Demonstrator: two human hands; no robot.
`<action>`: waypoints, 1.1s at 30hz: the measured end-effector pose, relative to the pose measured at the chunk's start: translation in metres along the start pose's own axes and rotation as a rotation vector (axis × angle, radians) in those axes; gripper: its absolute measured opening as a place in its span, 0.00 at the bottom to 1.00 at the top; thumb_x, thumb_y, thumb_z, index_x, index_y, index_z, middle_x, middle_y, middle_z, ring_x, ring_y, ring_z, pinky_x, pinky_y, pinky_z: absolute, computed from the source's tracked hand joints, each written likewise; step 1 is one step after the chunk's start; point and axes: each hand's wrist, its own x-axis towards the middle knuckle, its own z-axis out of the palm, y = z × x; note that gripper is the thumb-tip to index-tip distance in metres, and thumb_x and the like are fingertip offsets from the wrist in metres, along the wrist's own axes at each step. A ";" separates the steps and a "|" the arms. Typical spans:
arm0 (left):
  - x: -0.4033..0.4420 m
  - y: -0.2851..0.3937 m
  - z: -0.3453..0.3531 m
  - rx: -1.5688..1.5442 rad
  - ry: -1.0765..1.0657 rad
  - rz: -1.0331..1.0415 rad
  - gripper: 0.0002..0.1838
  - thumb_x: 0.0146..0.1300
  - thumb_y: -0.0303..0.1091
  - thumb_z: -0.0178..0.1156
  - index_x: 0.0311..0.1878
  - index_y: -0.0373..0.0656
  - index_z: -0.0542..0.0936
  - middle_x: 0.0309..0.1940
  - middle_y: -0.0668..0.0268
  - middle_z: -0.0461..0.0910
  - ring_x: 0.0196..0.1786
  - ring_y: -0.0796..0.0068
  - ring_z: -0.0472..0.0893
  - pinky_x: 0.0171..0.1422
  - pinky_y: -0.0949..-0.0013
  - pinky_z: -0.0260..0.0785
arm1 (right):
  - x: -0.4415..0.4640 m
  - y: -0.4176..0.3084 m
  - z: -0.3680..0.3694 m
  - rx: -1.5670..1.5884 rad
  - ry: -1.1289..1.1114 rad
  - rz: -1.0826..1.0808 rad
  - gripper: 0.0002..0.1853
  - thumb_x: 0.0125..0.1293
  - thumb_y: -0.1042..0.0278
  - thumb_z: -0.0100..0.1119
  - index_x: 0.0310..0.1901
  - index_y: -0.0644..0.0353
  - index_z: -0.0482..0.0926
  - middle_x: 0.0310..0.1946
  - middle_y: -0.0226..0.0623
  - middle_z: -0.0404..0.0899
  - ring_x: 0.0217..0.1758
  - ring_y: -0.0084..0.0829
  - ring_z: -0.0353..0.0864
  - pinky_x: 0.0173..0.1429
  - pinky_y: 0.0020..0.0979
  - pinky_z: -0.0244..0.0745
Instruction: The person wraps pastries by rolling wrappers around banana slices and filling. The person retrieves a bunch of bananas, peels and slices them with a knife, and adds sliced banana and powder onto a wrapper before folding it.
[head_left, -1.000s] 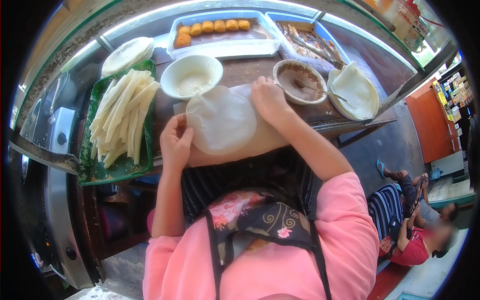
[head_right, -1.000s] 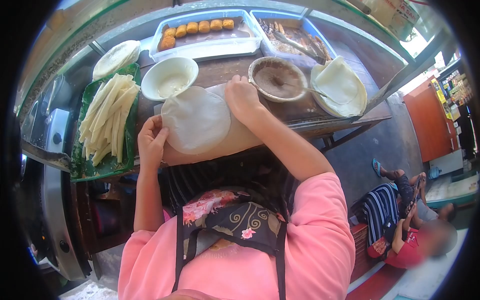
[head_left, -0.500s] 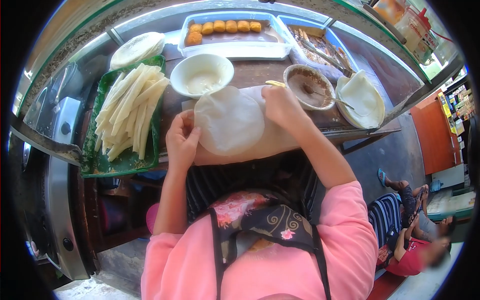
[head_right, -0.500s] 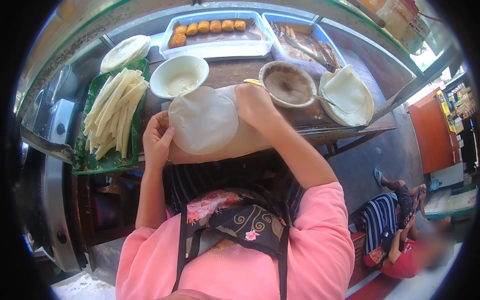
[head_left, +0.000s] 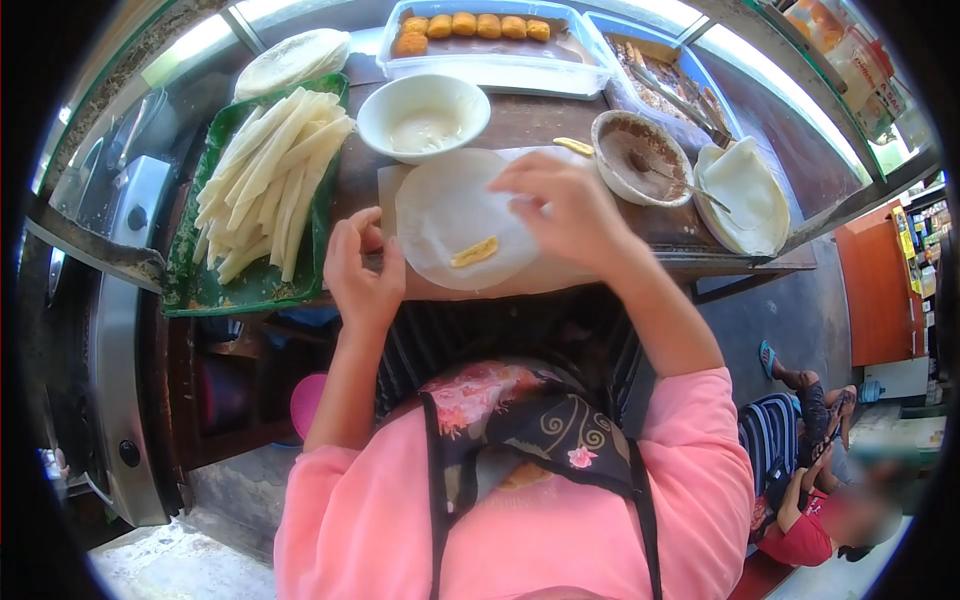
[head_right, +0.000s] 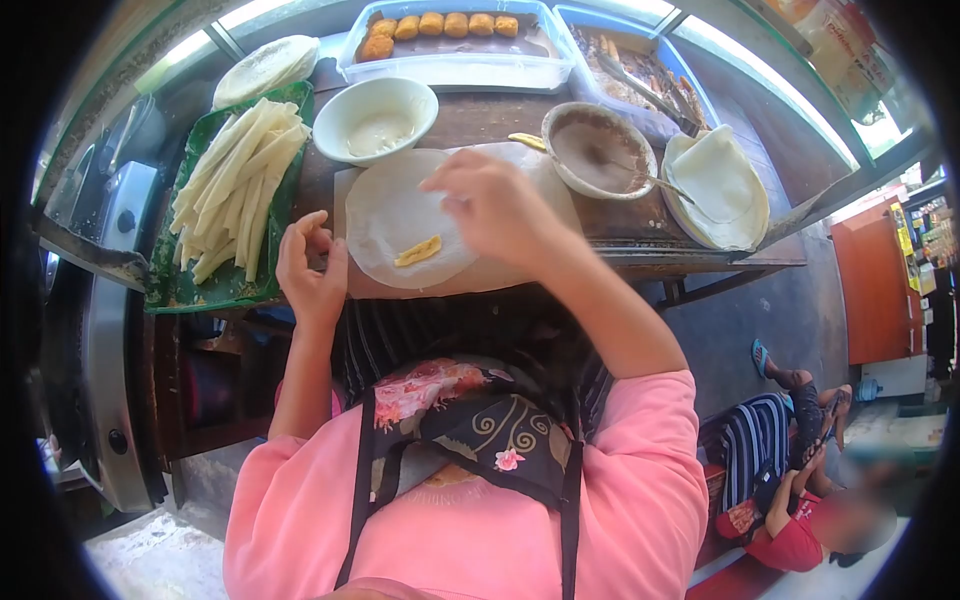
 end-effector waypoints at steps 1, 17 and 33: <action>-0.001 0.003 -0.005 0.054 0.011 0.140 0.18 0.53 0.20 0.65 0.50 0.36 0.81 0.32 0.63 0.75 0.35 0.70 0.76 0.40 0.68 0.70 | 0.000 0.004 -0.021 -0.062 0.059 0.047 0.12 0.61 0.80 0.60 0.46 0.60 0.86 0.42 0.42 0.84 0.43 0.41 0.85 0.47 0.34 0.79; -0.025 0.021 0.010 0.277 -0.223 0.545 0.18 0.41 0.18 0.63 0.39 0.43 0.85 0.38 0.66 0.81 0.46 0.59 0.79 0.54 0.56 0.66 | -0.032 0.098 -0.127 -0.959 -0.063 0.543 0.11 0.63 0.70 0.61 0.44 0.51 0.90 0.44 0.43 0.86 0.49 0.43 0.85 0.57 0.43 0.78; -0.026 0.017 0.005 0.314 -0.196 0.498 0.16 0.43 0.18 0.64 0.38 0.42 0.85 0.39 0.65 0.82 0.49 0.61 0.81 0.58 0.55 0.65 | -0.029 0.096 -0.124 -0.723 -0.127 0.530 0.12 0.61 0.71 0.59 0.43 0.55 0.90 0.39 0.46 0.87 0.46 0.46 0.87 0.53 0.42 0.80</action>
